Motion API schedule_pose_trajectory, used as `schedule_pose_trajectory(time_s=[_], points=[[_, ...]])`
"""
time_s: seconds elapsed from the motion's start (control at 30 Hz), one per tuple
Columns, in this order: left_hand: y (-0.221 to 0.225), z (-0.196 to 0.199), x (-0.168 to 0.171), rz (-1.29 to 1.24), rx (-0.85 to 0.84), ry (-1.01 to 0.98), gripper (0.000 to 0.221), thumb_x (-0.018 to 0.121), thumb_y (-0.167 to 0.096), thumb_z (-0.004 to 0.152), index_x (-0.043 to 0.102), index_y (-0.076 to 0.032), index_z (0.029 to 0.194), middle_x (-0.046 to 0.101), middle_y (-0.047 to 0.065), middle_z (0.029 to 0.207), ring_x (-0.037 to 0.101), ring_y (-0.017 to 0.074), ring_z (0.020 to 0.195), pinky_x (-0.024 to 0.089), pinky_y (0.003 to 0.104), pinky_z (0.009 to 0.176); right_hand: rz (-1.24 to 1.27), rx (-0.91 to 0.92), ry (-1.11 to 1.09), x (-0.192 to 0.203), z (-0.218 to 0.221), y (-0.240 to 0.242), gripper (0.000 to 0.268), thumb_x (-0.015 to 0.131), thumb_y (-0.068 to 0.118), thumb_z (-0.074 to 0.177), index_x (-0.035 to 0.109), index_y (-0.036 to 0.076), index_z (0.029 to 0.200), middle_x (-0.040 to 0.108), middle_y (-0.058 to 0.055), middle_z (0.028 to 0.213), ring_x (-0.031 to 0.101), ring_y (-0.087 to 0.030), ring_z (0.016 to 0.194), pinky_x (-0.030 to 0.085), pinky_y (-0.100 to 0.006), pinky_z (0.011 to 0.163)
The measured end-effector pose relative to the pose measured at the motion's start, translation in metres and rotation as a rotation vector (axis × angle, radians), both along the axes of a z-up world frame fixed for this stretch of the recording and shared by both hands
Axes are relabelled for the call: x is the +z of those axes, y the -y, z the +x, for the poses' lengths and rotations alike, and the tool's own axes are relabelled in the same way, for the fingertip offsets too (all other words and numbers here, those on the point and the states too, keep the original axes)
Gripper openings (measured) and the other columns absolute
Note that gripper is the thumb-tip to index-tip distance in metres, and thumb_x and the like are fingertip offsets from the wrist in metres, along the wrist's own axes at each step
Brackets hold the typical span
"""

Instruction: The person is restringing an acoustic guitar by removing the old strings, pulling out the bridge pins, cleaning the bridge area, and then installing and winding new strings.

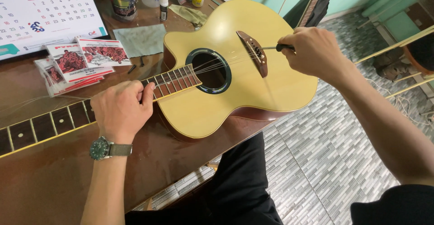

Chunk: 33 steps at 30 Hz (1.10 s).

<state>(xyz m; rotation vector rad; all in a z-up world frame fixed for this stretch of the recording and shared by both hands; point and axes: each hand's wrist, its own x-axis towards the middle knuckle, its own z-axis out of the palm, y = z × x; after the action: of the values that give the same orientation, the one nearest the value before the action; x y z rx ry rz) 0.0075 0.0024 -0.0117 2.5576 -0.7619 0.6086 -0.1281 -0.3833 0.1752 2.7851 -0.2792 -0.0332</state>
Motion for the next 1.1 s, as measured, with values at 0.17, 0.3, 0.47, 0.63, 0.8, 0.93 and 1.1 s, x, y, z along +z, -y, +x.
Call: schedule_pose_trajectory(time_s=[0.17, 0.3, 0.47, 0.63, 0.8, 0.93, 1.1], points=[[-0.003, -0.002, 0.007, -0.194, -0.058, 0.058, 0.055, 0.07, -0.049, 0.102, 0.043, -0.021, 0.062, 0.044, 0.002, 0.055, 0.06, 0.0293, 0.058, 0.045, 0.035, 0.055, -0.039, 0.002, 0.092, -0.016, -0.012, 0.008, 0.029, 0.068, 0.028, 0.093, 0.079, 0.025, 0.12, 0.073, -0.007, 0.097, 0.072, -0.04, 0.083, 0.058, -0.052, 0.074], [-0.002, -0.002, 0.008, -0.192, -0.049, 0.058, 0.056, 0.07, -0.05, 0.102, 0.043, -0.022, 0.062, 0.044, 0.002, 0.056, 0.06, 0.0285, 0.059, 0.046, 0.035, 0.055, -0.022, 0.001, 0.073, -0.012, -0.01, 0.025, 0.037, 0.067, 0.03, 0.094, 0.074, 0.021, 0.129, 0.073, -0.009, 0.104, 0.072, -0.043, 0.093, 0.058, -0.056, 0.078], [-0.004, -0.001, 0.007, -0.177, -0.044, 0.037, 0.057, 0.069, -0.05, 0.103, 0.042, -0.021, 0.063, 0.043, 0.002, 0.056, 0.059, 0.0271, 0.058, 0.044, 0.035, 0.055, 0.258, 0.036, 0.18, -0.035, -0.028, 0.077, 0.03, 0.07, 0.025, 0.096, 0.076, 0.017, 0.125, 0.072, -0.011, 0.109, 0.068, -0.045, 0.099, 0.056, -0.058, 0.08], [-0.003, -0.002, 0.008, -0.146, -0.045, 0.044, 0.056, 0.071, -0.05, 0.103, 0.043, -0.022, 0.063, 0.044, 0.002, 0.056, 0.06, 0.0288, 0.06, 0.046, 0.035, 0.057, 0.373, 0.161, 0.345, -0.066, -0.038, 0.093, 0.027, 0.076, 0.018, 0.096, 0.077, 0.019, 0.123, 0.072, -0.004, 0.107, 0.07, -0.035, 0.097, 0.057, -0.046, 0.079], [-0.002, -0.005, 0.011, -0.13, -0.033, 0.041, 0.057, 0.072, -0.05, 0.104, 0.043, -0.022, 0.064, 0.045, 0.002, 0.057, 0.061, 0.029, 0.061, 0.046, 0.035, 0.058, 0.389, 0.346, 0.446, -0.084, -0.04, 0.1, 0.029, 0.08, 0.009, 0.093, 0.079, 0.014, 0.122, 0.074, -0.006, 0.103, 0.072, -0.033, 0.095, 0.058, -0.041, 0.078], [-0.002, -0.003, 0.01, -0.132, -0.034, 0.055, 0.057, 0.072, -0.048, 0.103, 0.042, -0.022, 0.063, 0.044, 0.001, 0.056, 0.06, 0.0282, 0.06, 0.046, 0.034, 0.059, 0.507, 0.277, 0.487, -0.094, -0.045, 0.096, 0.029, 0.078, 0.006, 0.095, 0.078, 0.013, 0.122, 0.074, -0.007, 0.104, 0.072, -0.032, 0.098, 0.056, -0.038, 0.083], [0.0, -0.003, 0.005, 0.038, 0.021, -0.033, 0.061, 0.071, -0.042, 0.112, 0.042, -0.021, 0.063, 0.045, -0.006, 0.056, 0.041, 0.0223, 0.051, 0.024, 0.036, 0.05, 0.599, 0.229, 0.378, -0.093, -0.046, 0.091, 0.031, 0.069, 0.006, 0.098, 0.071, -0.001, 0.128, 0.071, -0.017, 0.122, 0.066, -0.029, 0.105, 0.054, -0.04, 0.088]])
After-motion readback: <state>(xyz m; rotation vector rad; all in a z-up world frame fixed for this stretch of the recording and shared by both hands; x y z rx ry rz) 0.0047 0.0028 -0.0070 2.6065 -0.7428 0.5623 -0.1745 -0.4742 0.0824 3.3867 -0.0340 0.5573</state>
